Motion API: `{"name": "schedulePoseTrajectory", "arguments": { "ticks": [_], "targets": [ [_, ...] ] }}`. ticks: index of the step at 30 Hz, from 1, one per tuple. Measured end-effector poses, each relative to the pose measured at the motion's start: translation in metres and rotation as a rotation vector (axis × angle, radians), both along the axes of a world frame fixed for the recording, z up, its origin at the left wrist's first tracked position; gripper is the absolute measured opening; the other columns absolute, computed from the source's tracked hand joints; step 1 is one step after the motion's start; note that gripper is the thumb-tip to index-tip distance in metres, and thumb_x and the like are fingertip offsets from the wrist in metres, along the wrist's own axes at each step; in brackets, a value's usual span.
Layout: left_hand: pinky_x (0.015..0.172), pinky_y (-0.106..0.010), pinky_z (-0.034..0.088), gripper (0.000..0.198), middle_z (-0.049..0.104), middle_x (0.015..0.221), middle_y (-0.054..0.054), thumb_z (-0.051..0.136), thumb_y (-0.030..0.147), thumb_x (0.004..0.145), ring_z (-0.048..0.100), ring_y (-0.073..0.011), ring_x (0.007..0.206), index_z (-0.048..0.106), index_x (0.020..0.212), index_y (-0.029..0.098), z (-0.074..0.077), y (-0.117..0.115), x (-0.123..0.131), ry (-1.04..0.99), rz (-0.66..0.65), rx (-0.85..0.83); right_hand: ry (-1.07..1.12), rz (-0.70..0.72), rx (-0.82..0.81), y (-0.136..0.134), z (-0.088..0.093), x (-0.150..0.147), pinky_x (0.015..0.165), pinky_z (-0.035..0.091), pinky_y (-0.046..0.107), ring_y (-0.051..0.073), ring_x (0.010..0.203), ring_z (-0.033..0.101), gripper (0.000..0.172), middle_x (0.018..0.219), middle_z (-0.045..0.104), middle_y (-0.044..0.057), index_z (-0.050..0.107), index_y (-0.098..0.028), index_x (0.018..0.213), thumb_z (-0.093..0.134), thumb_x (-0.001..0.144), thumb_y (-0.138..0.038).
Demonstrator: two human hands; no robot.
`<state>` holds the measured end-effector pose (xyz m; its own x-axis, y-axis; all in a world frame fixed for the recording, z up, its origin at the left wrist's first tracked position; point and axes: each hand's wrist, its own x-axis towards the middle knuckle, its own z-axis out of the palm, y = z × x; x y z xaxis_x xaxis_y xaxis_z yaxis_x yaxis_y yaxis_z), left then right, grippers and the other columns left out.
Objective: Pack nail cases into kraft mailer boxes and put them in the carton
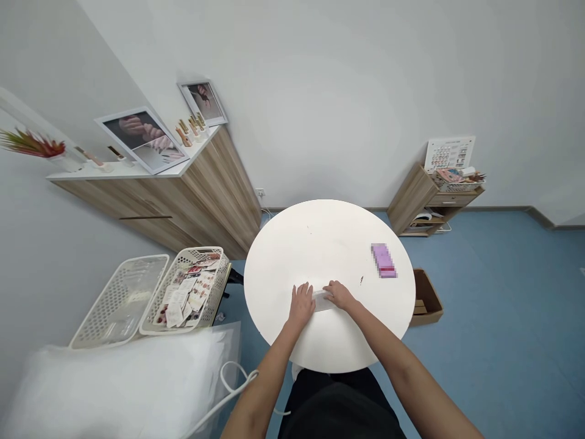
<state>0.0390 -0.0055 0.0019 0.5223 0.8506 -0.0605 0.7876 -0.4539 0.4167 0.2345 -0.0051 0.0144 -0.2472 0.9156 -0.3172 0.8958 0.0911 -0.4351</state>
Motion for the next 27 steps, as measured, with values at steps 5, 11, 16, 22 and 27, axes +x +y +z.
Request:
{"name": "schedulePoseTrajectory", "arguments": {
  "ticks": [5, 11, 16, 22, 27],
  "targets": [
    [0.117, -0.055, 0.019, 0.056, 0.039, 0.152, -0.014, 0.042, 0.02, 0.088, 0.033, -0.0282, 0.141, 0.038, 0.143, 0.015, -0.027, -0.042, 0.007, 0.109, -0.165, 0.235, 0.01, -0.034, -0.004, 0.008, -0.014, 0.001, 0.085, 0.041, 0.029, 0.022, 0.101, 0.055, 0.024, 0.107, 0.062, 0.008, 0.065, -0.022, 0.112, 0.056, 0.09, -0.025],
    [0.116, -0.062, 0.015, 0.069, 0.024, 0.16, -0.008, 0.041, 0.023, 0.089, 0.018, -0.0288, 0.147, 0.016, 0.153, 0.021, -0.049, -0.066, 0.004, 0.207, -0.106, 0.258, -0.062, -0.304, 0.204, -0.02, -0.035, -0.003, 0.09, 0.04, 0.036, 0.028, 0.112, 0.049, 0.041, 0.123, 0.056, 0.012, 0.053, -0.02, 0.126, 0.057, 0.088, -0.036],
    [0.117, -0.06, 0.012, 0.076, 0.019, 0.161, -0.01, 0.046, 0.034, 0.09, 0.015, -0.029, 0.148, 0.008, 0.154, 0.024, -0.05, -0.066, 0.006, 0.205, -0.128, 0.272, -0.098, -0.811, 0.15, -0.056, -0.048, -0.008, 0.088, 0.041, 0.041, 0.035, 0.112, 0.049, 0.054, 0.12, 0.054, 0.02, 0.049, -0.012, 0.124, 0.058, 0.084, -0.047],
    [0.117, -0.059, 0.011, 0.077, 0.019, 0.16, -0.014, 0.049, 0.038, 0.089, 0.018, -0.0305, 0.147, 0.012, 0.154, 0.023, -0.052, -0.063, 0.005, 0.193, -0.168, 0.254, -0.061, -0.91, 0.041, -0.071, -0.061, -0.016, 0.085, 0.041, 0.044, 0.035, 0.106, 0.053, 0.034, 0.108, 0.058, 0.019, 0.058, -0.017, 0.1, 0.056, 0.082, -0.046],
    [0.117, -0.061, 0.005, 0.078, 0.022, 0.159, -0.017, 0.051, 0.042, 0.086, 0.017, -0.0326, 0.147, 0.019, 0.153, 0.019, -0.055, -0.06, 0.004, 0.213, -0.196, 0.228, 0.017, -0.872, 0.071, -0.061, -0.066, -0.021, 0.079, 0.043, 0.039, 0.031, 0.099, 0.054, 0.011, 0.099, 0.059, 0.015, 0.058, -0.02, 0.085, 0.054, 0.078, -0.028]
  ]
}}
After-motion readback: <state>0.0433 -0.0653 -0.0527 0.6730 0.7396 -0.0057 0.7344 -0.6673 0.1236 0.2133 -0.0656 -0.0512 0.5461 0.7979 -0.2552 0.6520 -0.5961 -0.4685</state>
